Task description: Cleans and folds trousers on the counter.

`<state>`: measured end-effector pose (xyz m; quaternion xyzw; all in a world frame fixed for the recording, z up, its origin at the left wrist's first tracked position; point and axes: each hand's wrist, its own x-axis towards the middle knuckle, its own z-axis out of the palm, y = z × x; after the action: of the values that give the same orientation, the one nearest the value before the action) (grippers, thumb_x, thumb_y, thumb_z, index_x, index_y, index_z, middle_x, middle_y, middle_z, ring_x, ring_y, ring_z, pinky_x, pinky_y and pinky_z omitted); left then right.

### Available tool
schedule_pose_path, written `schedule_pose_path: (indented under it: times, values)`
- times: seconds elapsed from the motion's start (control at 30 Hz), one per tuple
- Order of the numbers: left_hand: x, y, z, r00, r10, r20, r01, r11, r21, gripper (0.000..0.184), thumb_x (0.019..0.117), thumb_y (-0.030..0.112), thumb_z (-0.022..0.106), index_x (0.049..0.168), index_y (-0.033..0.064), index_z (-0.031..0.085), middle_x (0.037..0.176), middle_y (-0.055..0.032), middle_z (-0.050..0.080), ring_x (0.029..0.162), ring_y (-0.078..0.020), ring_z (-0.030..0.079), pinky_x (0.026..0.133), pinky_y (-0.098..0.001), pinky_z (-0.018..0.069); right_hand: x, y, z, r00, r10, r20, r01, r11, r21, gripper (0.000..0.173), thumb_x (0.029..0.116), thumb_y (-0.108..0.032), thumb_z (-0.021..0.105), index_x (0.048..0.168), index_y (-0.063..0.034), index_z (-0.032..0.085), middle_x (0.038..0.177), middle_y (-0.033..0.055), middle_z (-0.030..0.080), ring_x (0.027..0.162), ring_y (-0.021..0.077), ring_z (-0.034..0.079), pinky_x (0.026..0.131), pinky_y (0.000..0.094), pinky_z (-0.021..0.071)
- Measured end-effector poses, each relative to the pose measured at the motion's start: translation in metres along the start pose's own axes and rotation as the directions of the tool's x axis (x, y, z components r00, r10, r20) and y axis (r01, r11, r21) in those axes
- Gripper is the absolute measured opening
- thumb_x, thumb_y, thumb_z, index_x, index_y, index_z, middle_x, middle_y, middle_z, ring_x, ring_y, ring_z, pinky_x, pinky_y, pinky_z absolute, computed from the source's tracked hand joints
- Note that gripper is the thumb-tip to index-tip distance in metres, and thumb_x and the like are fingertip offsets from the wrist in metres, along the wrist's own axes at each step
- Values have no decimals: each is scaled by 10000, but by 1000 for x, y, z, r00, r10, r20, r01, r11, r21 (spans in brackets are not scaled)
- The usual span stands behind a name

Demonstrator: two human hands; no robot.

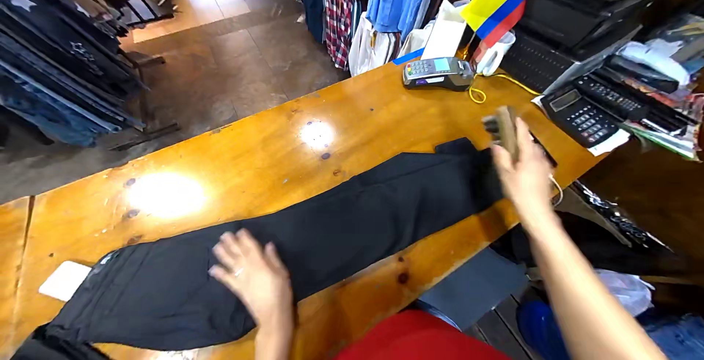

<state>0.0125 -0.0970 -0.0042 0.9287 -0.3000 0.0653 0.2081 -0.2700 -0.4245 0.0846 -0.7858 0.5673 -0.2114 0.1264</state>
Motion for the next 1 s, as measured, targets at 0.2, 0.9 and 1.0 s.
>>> schedule_pose_path:
  times: [0.2, 0.9, 1.0]
  values:
    - [-39, 136, 39, 689, 441, 575, -317, 897, -308, 657, 1022, 526, 527, 1578, 191, 422, 1685, -161, 236, 1577, -332, 154, 1259, -576, 129, -65, -60, 106, 845, -474, 248, 385, 860, 334, 398, 1001, -50, 605, 1327, -262, 690, 1413, 255, 524, 1130, 426, 636, 826, 573, 573]
    - [-44, 138, 37, 662, 393, 638, -337, 917, -216, 817, 913, 651, 612, 1588, 239, 404, 1687, -193, 202, 1578, -353, 129, 1238, -634, 106, -40, -68, 107, 764, -377, 524, 306, 926, 219, 378, 838, -269, 862, 1153, -139, 697, 1377, 288, 486, 1169, 446, 586, 856, 544, 559]
    - [-42, 140, 35, 633, 380, 675, -334, 920, -205, 831, 916, 661, 599, 1603, 253, 371, 1697, -188, 166, 1585, -340, 91, 1244, -623, 80, -38, -67, 107, 761, -388, 520, 314, 922, 228, 421, 839, -303, 860, 1200, -176, 684, 1380, 271, 488, 1173, 422, 590, 857, 534, 561]
